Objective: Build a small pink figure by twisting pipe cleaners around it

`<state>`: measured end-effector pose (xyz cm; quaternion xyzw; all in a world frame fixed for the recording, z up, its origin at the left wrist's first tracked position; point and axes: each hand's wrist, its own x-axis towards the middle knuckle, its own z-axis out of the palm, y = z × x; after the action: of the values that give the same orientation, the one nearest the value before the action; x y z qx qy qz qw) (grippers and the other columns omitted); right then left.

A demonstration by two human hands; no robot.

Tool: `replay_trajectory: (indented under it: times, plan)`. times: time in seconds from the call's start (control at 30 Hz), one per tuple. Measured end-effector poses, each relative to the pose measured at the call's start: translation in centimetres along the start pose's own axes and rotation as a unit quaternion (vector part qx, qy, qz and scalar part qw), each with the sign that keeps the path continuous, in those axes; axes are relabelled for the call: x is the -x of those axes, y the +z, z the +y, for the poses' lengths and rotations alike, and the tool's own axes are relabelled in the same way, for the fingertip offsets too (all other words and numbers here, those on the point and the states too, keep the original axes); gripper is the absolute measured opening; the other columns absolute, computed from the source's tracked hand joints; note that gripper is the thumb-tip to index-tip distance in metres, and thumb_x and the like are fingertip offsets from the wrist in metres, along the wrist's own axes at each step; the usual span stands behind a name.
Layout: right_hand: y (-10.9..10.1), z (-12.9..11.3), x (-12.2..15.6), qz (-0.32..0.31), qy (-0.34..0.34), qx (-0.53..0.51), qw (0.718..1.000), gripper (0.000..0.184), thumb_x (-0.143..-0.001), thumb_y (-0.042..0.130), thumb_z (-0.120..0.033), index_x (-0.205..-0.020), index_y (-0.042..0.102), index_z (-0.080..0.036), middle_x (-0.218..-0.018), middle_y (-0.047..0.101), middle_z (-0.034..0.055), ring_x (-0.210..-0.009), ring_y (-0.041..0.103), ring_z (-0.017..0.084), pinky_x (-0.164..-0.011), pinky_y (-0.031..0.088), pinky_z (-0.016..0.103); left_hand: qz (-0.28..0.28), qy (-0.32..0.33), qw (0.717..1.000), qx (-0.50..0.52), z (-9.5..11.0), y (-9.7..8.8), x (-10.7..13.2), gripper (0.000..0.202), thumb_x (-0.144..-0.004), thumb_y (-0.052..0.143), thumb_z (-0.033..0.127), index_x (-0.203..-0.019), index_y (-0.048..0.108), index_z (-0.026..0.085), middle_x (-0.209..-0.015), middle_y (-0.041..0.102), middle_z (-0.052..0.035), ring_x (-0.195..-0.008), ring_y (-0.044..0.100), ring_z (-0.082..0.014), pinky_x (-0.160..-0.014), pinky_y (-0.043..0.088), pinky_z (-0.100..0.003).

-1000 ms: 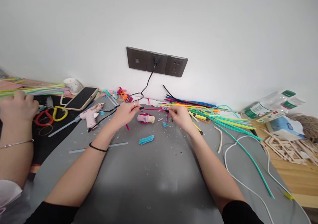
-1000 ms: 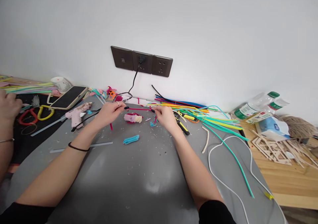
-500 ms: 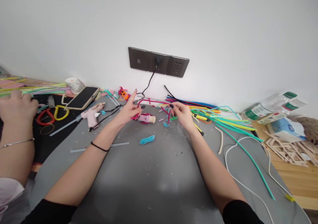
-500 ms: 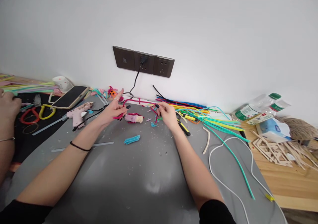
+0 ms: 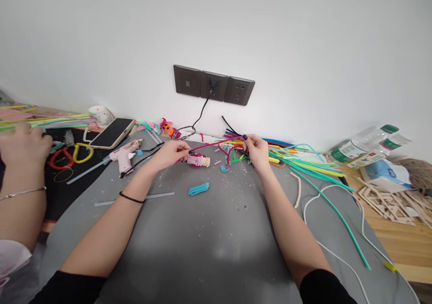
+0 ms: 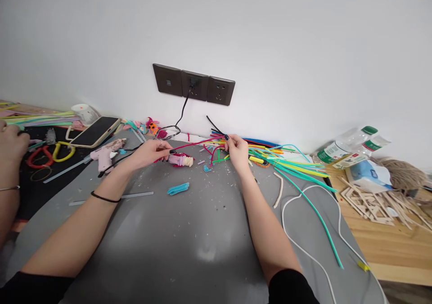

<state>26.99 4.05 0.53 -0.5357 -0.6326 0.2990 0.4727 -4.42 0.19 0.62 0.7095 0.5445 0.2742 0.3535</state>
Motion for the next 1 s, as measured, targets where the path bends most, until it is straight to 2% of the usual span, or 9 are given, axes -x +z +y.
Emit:
replay_trajectory:
  times: [0.13,0.23,0.4,0.47,0.6,0.67,0.83,0.93,1.0]
  plan:
    - [-1.0,-0.7,0.0,0.008,-0.007,0.231,0.973,0.024,-0.087,0.052,-0.023,-0.079,0.073,-0.017,-0.064,0.069,0.0068,-0.064,0.059,0.02,-0.069,0.041,0.03,0.07,0.136,0.972,-0.18,-0.2,0.1,-0.1,0.024,-0.089,0.047,0.025,-0.079,0.068,0.019,-0.079,0.074,-0.0062,-0.074,0.066,-0.021,-0.071,0.048,-0.031]
    - [-1.4,-1.0,0.1,0.026,-0.007,0.307,0.951,0.027,-0.087,0.05,-0.019,-0.085,0.076,-0.017,-0.078,0.076,0.0128,-0.073,0.064,0.024,-0.072,0.04,0.032,0.115,0.185,0.945,-0.245,-0.5,0.3,-0.2,0.029,-0.096,0.044,0.026,-0.086,0.071,0.019,-0.094,0.076,-0.0117,-0.093,0.069,-0.0267,-0.082,0.05,-0.037]
    - [-1.2,-0.6,-0.1,-0.002,-0.025,0.258,0.966,0.029,-0.093,0.048,-0.025,-0.087,0.074,-0.016,-0.075,0.072,0.0108,-0.073,0.062,0.023,-0.076,0.044,0.033,0.182,0.165,0.943,-0.226,-1.4,0.7,-0.4,0.031,-0.099,0.046,0.029,-0.094,0.074,0.018,-0.099,0.077,-0.0139,-0.096,0.069,-0.0287,-0.085,0.052,-0.04]
    - [-0.5,-0.9,0.2,-0.004,-0.074,0.199,0.977,0.029,-0.095,0.047,-0.028,-0.095,0.073,-0.016,-0.089,0.073,0.012,-0.084,0.064,0.024,-0.082,0.049,0.035,0.194,0.169,0.944,-0.209,-1.4,0.9,-0.4,0.03,-0.099,0.046,0.028,-0.096,0.074,0.018,-0.101,0.077,-0.0137,-0.098,0.069,-0.0281,-0.088,0.052,-0.04]
    - [1.7,-3.7,2.7,0.135,-0.235,0.112,0.956,0.034,-0.1,0.041,-0.026,-0.126,0.06,-0.019,-0.13,0.062,0.0167,-0.127,0.057,0.026,-0.107,0.045,0.044,0.199,0.188,0.936,-0.222,-0.8,1.6,-0.1,0.03,-0.101,0.047,0.029,-0.095,0.075,0.019,-0.099,0.077,-0.0132,-0.099,0.068,-0.0274,-0.084,0.052,-0.038]
    - [2.9,-5.3,4.4,0.041,-0.257,0.08,0.962,0.028,-0.1,0.044,-0.027,-0.123,0.059,-0.02,-0.122,0.066,0.0157,-0.121,0.061,0.025,-0.105,0.047,0.043,0.191,0.21,0.934,-0.219,-0.2,2.2,0.2,0.03,-0.102,0.048,0.031,-0.095,0.074,0.019,-0.096,0.076,-0.0122,-0.094,0.068,-0.0259,-0.081,0.052,-0.037]
    - [4.8,-6.6,6.1,-0.169,-0.054,-0.067,0.982,0.037,-0.096,0.058,-0.046,-0.121,0.052,-0.02,-0.095,0.071,0.0073,-0.088,0.069,0.02,-0.083,0.055,0.034,0.209,0.24,0.943,-0.096,1.6,3.5,0.8,0.025,-0.1,0.051,0.032,-0.096,0.073,0.02,-0.097,0.076,-0.0098,-0.093,0.068,-0.0219,-0.086,0.052,-0.035]
    - [4.0,-6.6,5.3,-0.298,0.026,-0.166,0.94,0.041,-0.094,0.056,-0.059,-0.105,0.057,-0.02,-0.06,0.058,-0.0048,-0.053,0.055,0.013,-0.057,0.046,0.026,0.162,0.149,0.975,0.043,2.4,3.3,1.0,0.023,-0.095,0.06,0.039,-0.092,0.07,0.019,-0.088,0.074,-0.0066,-0.079,0.066,-0.0184,-0.072,0.051,-0.03]
    - [3.0,-7.0,4.7,-0.285,0.052,-0.193,0.938,0.046,-0.09,0.062,-0.063,-0.102,0.06,-0.019,-0.052,0.047,-0.0095,-0.044,0.038,0.009,-0.046,0.031,0.023,0.09,0.086,0.98,0.157,2.8,3.0,1.0,0.032,-0.088,0.067,0.05,-0.088,0.067,0.018,-0.073,0.067,-0.0029,-0.064,0.058,-0.0151,-0.059,0.045,-0.027]
